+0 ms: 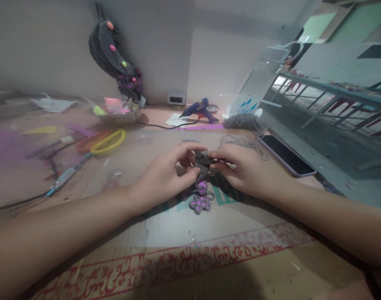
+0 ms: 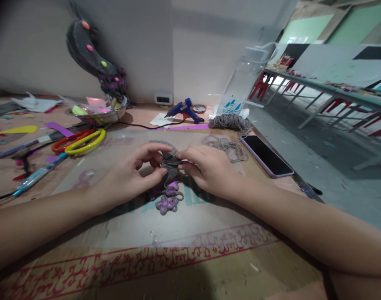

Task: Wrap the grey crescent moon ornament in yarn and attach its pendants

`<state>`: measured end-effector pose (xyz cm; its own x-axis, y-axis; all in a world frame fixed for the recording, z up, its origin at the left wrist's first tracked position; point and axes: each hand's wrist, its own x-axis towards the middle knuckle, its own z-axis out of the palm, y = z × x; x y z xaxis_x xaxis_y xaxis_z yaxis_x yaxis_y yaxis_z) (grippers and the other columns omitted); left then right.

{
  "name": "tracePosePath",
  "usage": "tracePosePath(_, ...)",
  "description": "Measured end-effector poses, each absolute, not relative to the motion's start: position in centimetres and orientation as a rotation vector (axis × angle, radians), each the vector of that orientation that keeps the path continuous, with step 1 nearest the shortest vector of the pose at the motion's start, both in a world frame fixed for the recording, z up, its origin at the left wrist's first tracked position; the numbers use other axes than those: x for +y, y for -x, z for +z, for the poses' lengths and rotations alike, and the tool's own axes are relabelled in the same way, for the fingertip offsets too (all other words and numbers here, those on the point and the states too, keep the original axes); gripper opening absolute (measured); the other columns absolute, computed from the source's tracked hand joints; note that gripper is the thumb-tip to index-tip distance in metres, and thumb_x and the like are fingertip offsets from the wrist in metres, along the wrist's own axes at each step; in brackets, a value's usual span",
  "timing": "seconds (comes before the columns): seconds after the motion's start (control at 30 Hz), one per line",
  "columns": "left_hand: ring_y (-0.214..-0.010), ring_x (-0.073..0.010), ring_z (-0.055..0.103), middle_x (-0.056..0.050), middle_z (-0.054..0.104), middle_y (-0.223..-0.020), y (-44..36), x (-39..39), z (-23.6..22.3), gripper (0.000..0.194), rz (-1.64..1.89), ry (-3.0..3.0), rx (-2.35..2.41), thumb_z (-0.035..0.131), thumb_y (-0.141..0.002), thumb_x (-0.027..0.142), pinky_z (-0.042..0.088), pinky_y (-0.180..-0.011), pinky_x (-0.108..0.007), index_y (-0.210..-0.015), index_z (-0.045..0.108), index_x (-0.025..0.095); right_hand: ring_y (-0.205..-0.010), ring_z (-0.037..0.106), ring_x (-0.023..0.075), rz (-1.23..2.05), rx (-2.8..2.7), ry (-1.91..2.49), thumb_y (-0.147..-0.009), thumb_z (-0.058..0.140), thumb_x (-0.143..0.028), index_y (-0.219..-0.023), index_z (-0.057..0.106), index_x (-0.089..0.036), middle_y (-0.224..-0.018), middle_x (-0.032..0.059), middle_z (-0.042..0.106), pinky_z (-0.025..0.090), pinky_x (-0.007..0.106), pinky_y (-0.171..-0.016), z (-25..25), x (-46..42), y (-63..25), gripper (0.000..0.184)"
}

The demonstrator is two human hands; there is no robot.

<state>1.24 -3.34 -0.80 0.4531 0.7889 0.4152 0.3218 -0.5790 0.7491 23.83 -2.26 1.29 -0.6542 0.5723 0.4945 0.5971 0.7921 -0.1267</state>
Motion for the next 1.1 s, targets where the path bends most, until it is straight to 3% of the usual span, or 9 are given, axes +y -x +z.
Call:
tracePosePath(0.47,-0.08,-0.0123,0.058,0.001,0.056,-0.089,-1.5,-3.1,-1.2,0.039,1.025,-2.034,0.907,0.054,-0.088,0.016,0.048,-0.073,-0.026,-0.127,0.049,0.024,-0.075,0.062,0.0169,-0.09,-2.377,0.801,-0.094,0.053,-0.022,-0.102,0.063,-0.017,-0.084,0.0059,0.069,0.045,0.027,-0.065,0.2,-1.7,-24.0,0.013)
tracePosePath(0.67,-0.083,-0.0123,0.057,0.0,0.056,-0.089,-1.6,-2.5,-1.3,0.046,1.052,-1.782,0.869,0.056,-0.091,0.02,0.046,-0.077,-0.026,-0.133,0.039,0.021,-0.074,0.062,0.0183,0.314,-2.088,1.116,-0.086,0.064,-0.037,-0.113,0.058,-0.018,-0.086,0.0052,0.067,0.049,0.029,-0.064,-0.2,-1.8,-23.4,0.034)
tracePosePath(0.87,-0.084,-0.0123,0.056,0.001,0.058,-0.089,-1.6,-2.1,-1.5,0.08,1.1,-1.682,0.858,0.06,-0.09,0.022,0.043,-0.083,-0.028,-0.155,0.014,0.025,-0.066,0.061,0.0172,0.654,-1.966,1.247,-0.083,0.058,-0.037,-0.092,0.069,-0.019,-0.075,0.0018,0.067,0.048,0.028,-0.061,0.3,-1.2,-22.8,0.023)
tracePosePath(1.1,-0.076,-0.0121,0.056,0.001,0.062,-0.085,-1.6,-1.4,-1.5,0.081,1.067,-1.521,0.855,0.065,-0.087,0.03,0.04,-0.068,-0.025,-0.154,0.019,0.021,-0.065,0.058,0.0169,0.739,-1.981,1.249,-0.085,0.055,-0.039,-0.076,0.063,-0.02,-0.069,0.001,0.062,0.047,0.027,-0.06,0.8,-1.9,-22.4,0.022)
